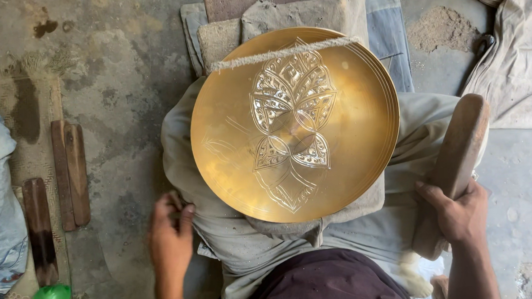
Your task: The person sits cross-legged on the floor with a brass plate on their lap, holds a chisel against the floral pattern, and strikes the chisel with a wooden mallet to emboss the design, repositioning the chisel to different parts of the pattern.
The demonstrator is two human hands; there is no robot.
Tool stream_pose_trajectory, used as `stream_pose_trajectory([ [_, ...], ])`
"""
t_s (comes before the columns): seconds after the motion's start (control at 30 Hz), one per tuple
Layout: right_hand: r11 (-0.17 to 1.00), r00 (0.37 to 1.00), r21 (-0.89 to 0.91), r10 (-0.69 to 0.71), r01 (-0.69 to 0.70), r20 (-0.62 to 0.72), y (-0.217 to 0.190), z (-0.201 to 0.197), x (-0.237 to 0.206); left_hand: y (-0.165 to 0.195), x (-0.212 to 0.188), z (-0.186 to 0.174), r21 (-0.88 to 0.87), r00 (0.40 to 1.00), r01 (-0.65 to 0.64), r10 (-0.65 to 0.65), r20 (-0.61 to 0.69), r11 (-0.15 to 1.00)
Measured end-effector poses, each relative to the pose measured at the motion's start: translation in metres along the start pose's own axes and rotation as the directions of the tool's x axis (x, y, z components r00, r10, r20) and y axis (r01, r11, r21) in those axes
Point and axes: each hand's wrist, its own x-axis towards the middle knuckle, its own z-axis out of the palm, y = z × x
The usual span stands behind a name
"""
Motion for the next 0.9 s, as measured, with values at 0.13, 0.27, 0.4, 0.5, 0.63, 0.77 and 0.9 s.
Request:
stream_pose_trajectory([
  [0.13, 1.000, 1.000, -0.026, 0.004, -0.004, 0.012, -0.001, 0.000, 0.008, -0.010, 0.009, 0.018, -0.322, 0.986, 0.164, -0.156, 0.052, 0.932],
  [0.27, 0.999, 0.999, 0.030, 0.018, -0.019, 0.029, -0.001, -0.002, 0.010, -0.013, 0.019, 0.011, -0.096, 0.984, 0.110, -0.122, -0.133, 0.989],
  [0.4, 0.997, 0.999, 0.066, 0.024, -0.027, 0.041, 0.000, -0.001, 0.010, -0.001, 0.017, -0.003, -0.394, 0.961, 0.205, -0.261, -0.094, 0.896],
  [0.5, 0.998, 0.999, 0.054, 0.030, -0.032, 0.036, 0.000, 0.001, 0.008, 0.014, 0.010, -0.009, -0.571, 0.972, 0.119, -0.212, -0.099, 0.813],
  [0.63, 0.998, 0.999, 0.056, 0.023, -0.025, 0.028, 0.001, 0.001, 0.006, 0.042, -0.009, -0.015, -0.678, 0.984, -0.048, -0.080, -0.157, 0.733],
  [0.77, 0.996, 0.999, 0.089, 0.028, -0.031, 0.036, 0.004, 0.001, 0.002, 0.075, -0.026, -0.014, -0.715, 0.985, -0.168, 0.080, -0.156, 0.679],
  [0.9, 0.999, 0.999, 0.045, -0.005, 0.003, 0.036, 0.003, 0.002, -0.004, 0.106, -0.036, 0.000, -0.744, 0.981, -0.167, 0.183, -0.061, 0.647],
])
